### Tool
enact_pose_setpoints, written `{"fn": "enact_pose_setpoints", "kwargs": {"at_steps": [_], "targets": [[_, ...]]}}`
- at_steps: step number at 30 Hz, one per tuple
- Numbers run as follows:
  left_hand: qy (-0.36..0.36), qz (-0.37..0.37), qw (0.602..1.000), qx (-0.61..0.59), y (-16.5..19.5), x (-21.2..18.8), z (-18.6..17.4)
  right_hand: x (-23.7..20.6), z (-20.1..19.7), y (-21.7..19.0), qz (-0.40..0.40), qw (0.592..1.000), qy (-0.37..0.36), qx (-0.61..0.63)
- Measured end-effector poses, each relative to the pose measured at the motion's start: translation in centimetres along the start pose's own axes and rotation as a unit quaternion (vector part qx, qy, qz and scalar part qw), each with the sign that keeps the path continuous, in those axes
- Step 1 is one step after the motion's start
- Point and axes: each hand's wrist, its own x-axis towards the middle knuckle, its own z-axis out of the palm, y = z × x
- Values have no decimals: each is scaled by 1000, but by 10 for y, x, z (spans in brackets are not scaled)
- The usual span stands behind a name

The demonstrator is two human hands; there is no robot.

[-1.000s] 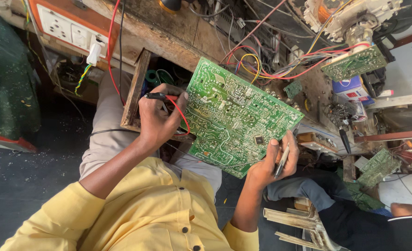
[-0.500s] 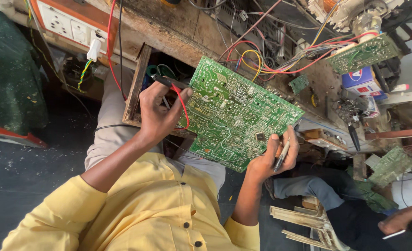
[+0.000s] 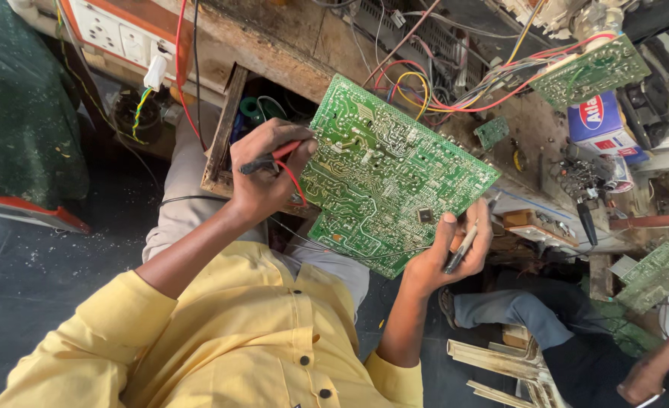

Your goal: The person holds a green circuit board on their lap and probes its components with multimeter test leads, repositioning the probes across different points on the board. They also use a soldering iron on the board while continuing to test with the other hand.

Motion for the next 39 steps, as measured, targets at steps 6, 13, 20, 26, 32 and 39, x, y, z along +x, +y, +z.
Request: {"fn": "enact_pose_setpoints", "kwargs": {"at_steps": [6,13,20,26,32,39], "targets": [[-27,53,998,1,6,15,1,2,11,-12,-5,999,-12,-32],[20,-24,999,-15,5,22,10,2,16,-16,-4,999,-22,-33],[12,-45,999,-14,4,17,10,4,15,-16,-5,999,-23,-35],[0,-17,1000,9,11,13,12,15,7,-20,-51,993,10,-106],[-2,-14,1000,5,14,11,11,30,3,-20,-107,988,-1,-115],[-2,-24,1000,-5,5,8,9,45,12,-29,-215,949,-102,-207]]}}
